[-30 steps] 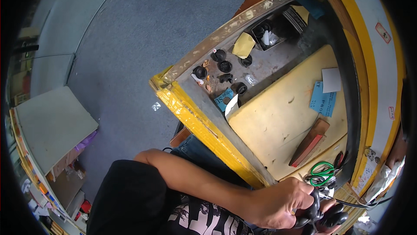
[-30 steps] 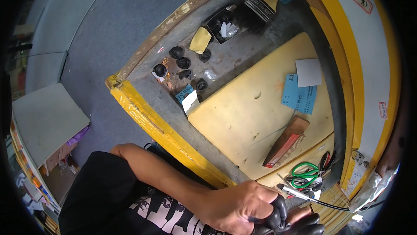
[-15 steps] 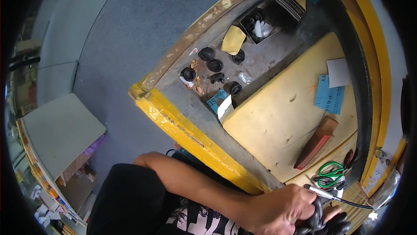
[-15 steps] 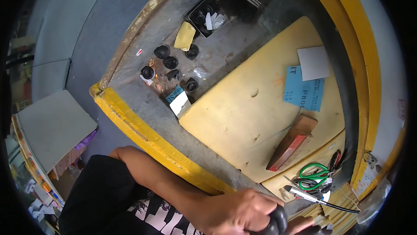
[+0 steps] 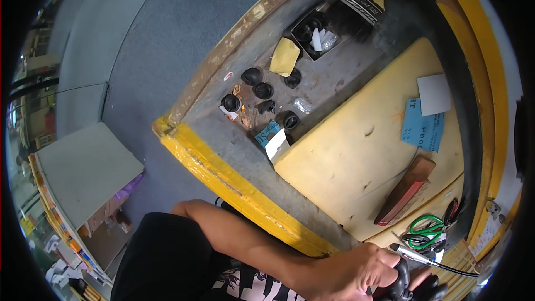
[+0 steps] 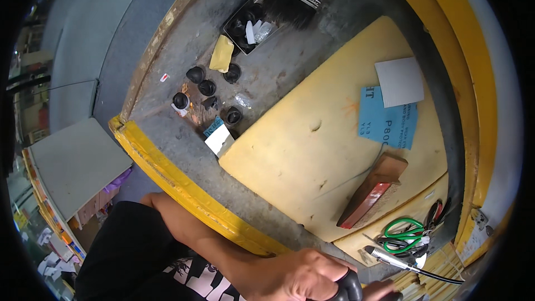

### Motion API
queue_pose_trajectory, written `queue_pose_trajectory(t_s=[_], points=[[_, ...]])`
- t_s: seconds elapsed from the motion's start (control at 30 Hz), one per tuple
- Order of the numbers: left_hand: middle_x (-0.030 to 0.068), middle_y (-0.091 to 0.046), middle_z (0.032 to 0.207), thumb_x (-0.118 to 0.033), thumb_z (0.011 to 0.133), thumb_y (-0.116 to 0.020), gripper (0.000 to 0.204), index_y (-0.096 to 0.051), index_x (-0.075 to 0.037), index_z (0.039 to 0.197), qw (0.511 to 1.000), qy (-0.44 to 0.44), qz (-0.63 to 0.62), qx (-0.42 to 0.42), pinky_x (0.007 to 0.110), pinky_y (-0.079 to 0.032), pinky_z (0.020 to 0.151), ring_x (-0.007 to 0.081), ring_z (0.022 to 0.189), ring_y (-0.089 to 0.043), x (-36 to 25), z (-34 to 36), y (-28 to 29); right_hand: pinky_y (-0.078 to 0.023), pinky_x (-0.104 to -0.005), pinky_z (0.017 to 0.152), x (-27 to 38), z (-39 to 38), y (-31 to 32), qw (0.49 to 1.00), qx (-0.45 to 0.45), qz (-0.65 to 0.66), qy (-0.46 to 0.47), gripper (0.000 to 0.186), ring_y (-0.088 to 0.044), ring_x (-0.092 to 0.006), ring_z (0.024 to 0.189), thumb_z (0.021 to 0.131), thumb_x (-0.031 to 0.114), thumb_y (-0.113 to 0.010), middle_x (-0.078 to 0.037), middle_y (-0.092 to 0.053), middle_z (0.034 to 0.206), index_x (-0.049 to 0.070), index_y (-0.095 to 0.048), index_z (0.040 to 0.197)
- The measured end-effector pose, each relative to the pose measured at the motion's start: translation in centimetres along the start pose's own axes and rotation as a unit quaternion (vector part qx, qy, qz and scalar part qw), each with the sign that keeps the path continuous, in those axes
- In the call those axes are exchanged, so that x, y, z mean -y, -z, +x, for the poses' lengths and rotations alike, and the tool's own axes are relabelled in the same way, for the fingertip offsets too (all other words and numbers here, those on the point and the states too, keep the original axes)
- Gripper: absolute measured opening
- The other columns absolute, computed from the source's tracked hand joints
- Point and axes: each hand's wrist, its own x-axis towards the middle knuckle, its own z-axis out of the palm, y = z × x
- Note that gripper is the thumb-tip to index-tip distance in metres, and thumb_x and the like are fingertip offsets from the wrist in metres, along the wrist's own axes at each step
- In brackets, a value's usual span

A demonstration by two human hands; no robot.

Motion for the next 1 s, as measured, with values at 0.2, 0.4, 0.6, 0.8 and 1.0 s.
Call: queue_pose_trajectory(t_s=[0.2, 0.4, 0.6, 0.8, 1.0], points=[[0.0112, -0.040, 0.061, -0.007, 0.065, -0.071, 0.033, -0.039, -0.002, 0.058, 0.997, 0.068, -0.040, -0.022, 0.038, -0.034, 0.050, 0.0206, 0.054, -0.046, -0.3, -0.3, -0.4, -0.038, -0.0326, 0.062, -0.3, 0.2, -0.3, 1.000, 0.011, 0.010, 0.010, 0.029, -0.049, -0.0201, 0.067, 0.090, 0.021, -0.066, -0.006, -0.045, 0.082, 0.008, -0.041, 0.095], [0.0103, -0.037, 0.059, -0.006, 0.065, -0.069, 0.031, -0.039, -0.002, 0.060, 0.972, 0.126, -0.179, -0.084, 0.035, -0.032, 0.049, 0.0150, 0.052, -0.041, -0.1, -0.2, -1.0, -0.039, -0.0325, 0.062, -0.2, 0.0, -0.7, 0.999, 0.024, 0.015, 0.020, 0.028, -0.050, -0.0200, 0.067, 0.090, 0.021, -0.066, -0.006, -0.047, 0.083, 0.007, -0.043, 0.096], [0.0132, -0.043, 0.063, -0.008, 0.062, -0.068, 0.034, -0.035, -0.003, 0.059, 0.990, -0.131, 0.043, -0.009, 0.040, -0.033, 0.049, 0.0313, 0.055, -0.047, 0.3, -0.2, -0.1, -0.039, -0.0325, 0.062, 0.0, -0.3, -0.7, 0.999, 0.040, 0.010, 0.037, 0.027, -0.050, -0.0199, 0.068, 0.091, 0.021, -0.065, -0.006, -0.049, 0.084, 0.006, -0.044, 0.097], [0.0074, -0.042, 0.060, -0.012, 0.077, -0.067, 0.036, -0.035, -0.006, 0.063, 0.987, -0.011, -0.151, -0.047, 0.038, -0.032, 0.048, 0.0212, 0.051, -0.044, 0.0, -0.4, -0.6, -0.039, -0.0324, 0.063, 0.4, -0.8, 0.0, 0.993, 0.072, 0.000, 0.091, 0.026, -0.051, -0.0198, 0.068, 0.091, 0.020, -0.065, -0.007, -0.050, 0.085, 0.005, -0.046, 0.099], [0.0169, -0.056, 0.072, -0.004, 0.062, -0.065, 0.017, -0.060, 0.001, 0.078, 0.993, -0.013, -0.049, -0.110, 0.037, -0.045, 0.068, 0.0255, 0.069, -0.059, -0.9, -0.4, -1.1, -0.041, -0.0314, 0.069, -0.2, -0.5, 1.4, 0.994, 0.049, 0.021, -0.097, 0.040, -0.053, -0.0175, 0.078, 0.076, 0.027, -0.079, -0.009, -0.055, 0.090, 0.007, -0.054, 0.100]])
